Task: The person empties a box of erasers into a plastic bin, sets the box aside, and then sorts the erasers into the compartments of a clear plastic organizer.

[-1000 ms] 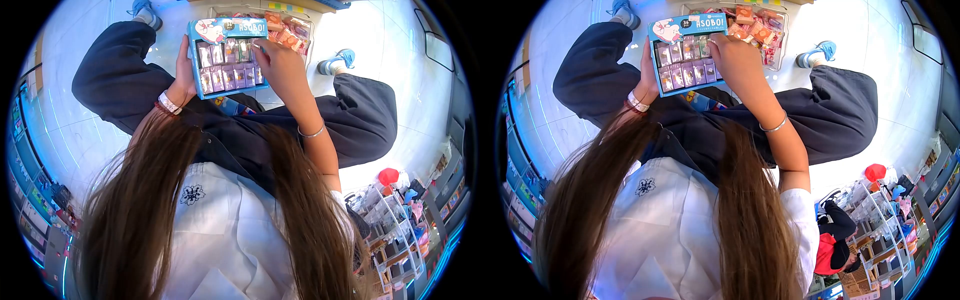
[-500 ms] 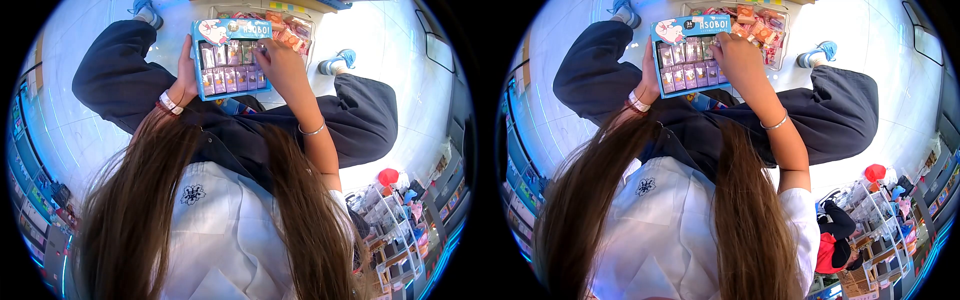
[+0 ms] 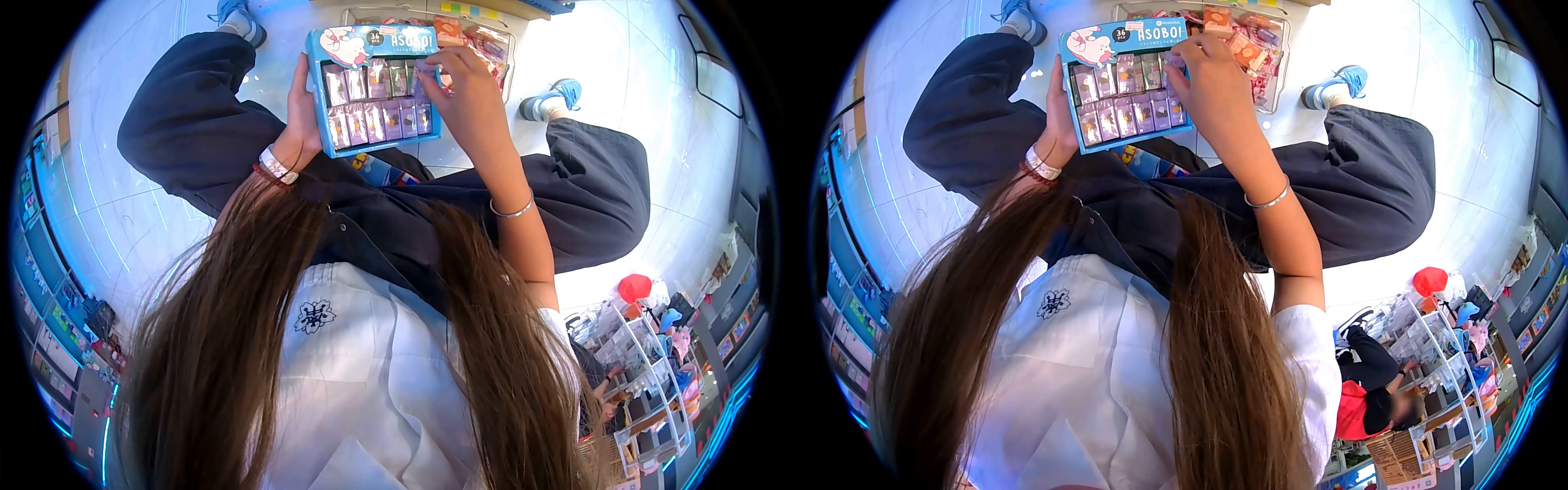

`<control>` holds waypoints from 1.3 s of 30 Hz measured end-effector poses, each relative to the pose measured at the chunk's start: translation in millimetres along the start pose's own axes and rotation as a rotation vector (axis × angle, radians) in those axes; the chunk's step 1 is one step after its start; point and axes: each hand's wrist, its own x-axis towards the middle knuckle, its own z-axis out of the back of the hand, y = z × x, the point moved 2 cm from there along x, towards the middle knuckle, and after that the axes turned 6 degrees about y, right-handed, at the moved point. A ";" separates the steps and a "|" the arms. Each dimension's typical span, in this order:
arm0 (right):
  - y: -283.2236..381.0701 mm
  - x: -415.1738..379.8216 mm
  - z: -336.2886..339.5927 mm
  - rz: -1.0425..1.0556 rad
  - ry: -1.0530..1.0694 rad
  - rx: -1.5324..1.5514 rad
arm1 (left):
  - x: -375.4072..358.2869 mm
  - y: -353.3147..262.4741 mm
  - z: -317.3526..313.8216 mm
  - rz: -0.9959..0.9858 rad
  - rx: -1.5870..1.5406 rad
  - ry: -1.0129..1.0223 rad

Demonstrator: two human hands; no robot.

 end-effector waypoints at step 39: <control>-263.9 -67.5 -32.5 -0.614 0.426 -0.277 | -7.7 -8.2 13.7 -0.108 -0.021 0.069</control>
